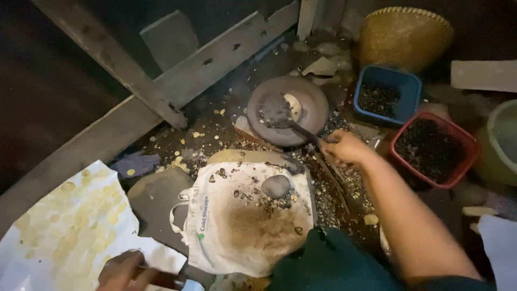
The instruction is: The person uses a stone to crush cassava pieces on a white sack and then flattens them with a hammer on a white sheet. They also stir a pot on a stove and transfer cassava pieces between the sack and the sheet.
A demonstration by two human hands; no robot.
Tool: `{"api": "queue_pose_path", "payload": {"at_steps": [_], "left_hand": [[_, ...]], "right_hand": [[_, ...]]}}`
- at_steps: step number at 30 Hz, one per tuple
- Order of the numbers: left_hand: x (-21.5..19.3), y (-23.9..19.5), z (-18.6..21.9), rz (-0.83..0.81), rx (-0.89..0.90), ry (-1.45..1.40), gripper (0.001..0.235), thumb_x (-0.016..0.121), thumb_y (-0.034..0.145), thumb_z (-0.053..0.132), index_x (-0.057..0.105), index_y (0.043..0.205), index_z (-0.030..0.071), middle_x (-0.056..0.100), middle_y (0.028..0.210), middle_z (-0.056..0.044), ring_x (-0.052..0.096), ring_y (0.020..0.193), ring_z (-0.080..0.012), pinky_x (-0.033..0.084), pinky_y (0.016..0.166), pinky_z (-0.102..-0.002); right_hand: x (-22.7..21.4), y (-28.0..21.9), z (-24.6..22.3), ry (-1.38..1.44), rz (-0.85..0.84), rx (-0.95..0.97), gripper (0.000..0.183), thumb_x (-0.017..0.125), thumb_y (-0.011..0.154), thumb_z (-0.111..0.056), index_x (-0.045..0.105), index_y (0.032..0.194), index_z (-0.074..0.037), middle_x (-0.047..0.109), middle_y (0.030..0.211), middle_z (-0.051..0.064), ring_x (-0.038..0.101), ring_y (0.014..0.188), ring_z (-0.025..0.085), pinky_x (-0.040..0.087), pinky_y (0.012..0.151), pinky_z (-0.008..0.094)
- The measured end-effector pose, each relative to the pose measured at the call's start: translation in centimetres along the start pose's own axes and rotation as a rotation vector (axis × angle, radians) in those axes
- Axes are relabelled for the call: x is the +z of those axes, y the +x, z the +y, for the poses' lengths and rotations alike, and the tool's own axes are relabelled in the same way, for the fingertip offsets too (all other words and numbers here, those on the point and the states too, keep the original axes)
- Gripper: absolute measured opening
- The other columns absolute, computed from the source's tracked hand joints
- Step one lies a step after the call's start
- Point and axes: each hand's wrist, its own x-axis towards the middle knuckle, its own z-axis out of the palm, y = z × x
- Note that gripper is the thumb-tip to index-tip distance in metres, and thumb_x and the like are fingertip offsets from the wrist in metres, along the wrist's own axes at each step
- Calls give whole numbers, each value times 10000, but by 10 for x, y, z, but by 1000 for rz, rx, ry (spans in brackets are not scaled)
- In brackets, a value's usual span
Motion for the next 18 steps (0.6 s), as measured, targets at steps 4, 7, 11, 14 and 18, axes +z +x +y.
{"api": "queue_pose_path", "payload": {"at_steps": [4, 7, 11, 14, 18], "left_hand": [[-66, -32, 124, 248, 396, -139, 663, 507, 990, 543, 339, 1549, 229, 354, 1608, -81, 363, 1472, -335, 347, 1212, -583], [-67, 7, 178, 618, 741, 0, 377, 732, 815, 379, 678, 1106, 146, 540, 1410, -161, 589, 1143, -384, 510, 897, -521], [-67, 61, 234, 681, 868, -317, 85, 603, 744, 40, 537, 774, 86, 584, 750, -177, 553, 634, -452, 412, 565, -592], [-36, 105, 260, 840, 871, -155, 144, 617, 942, 268, 690, 908, 148, 636, 879, -172, 619, 679, -375, 512, 594, -522], [-28, 106, 267, 787, 1077, -454, 316, 663, 983, 321, 669, 779, 79, 636, 770, -137, 618, 736, -375, 501, 719, -494]], "right_hand": [[-2, -17, -9, 182, -73, 44, 183, 594, 1056, -142, 594, 1229, -83, 547, 661, 41, 429, 471, 139, 303, 383, 261], [-5, 28, 11, 71, -25, -8, 176, 634, 1018, -216, 513, 1039, -90, 512, 563, 125, 387, 400, 211, 260, 369, 334], [7, 26, 10, 279, -86, 10, 193, 634, 1019, -181, 455, 1041, -111, 475, 594, 98, 359, 431, 166, 226, 359, 301], [15, 41, 36, 236, 26, -23, 174, 655, 969, -146, 587, 1106, -63, 497, 579, 100, 417, 414, 181, 296, 359, 323], [18, 40, 52, 293, 48, -13, 320, 660, 951, -152, 545, 1246, -103, 568, 662, 131, 413, 421, 180, 280, 369, 322]]}}
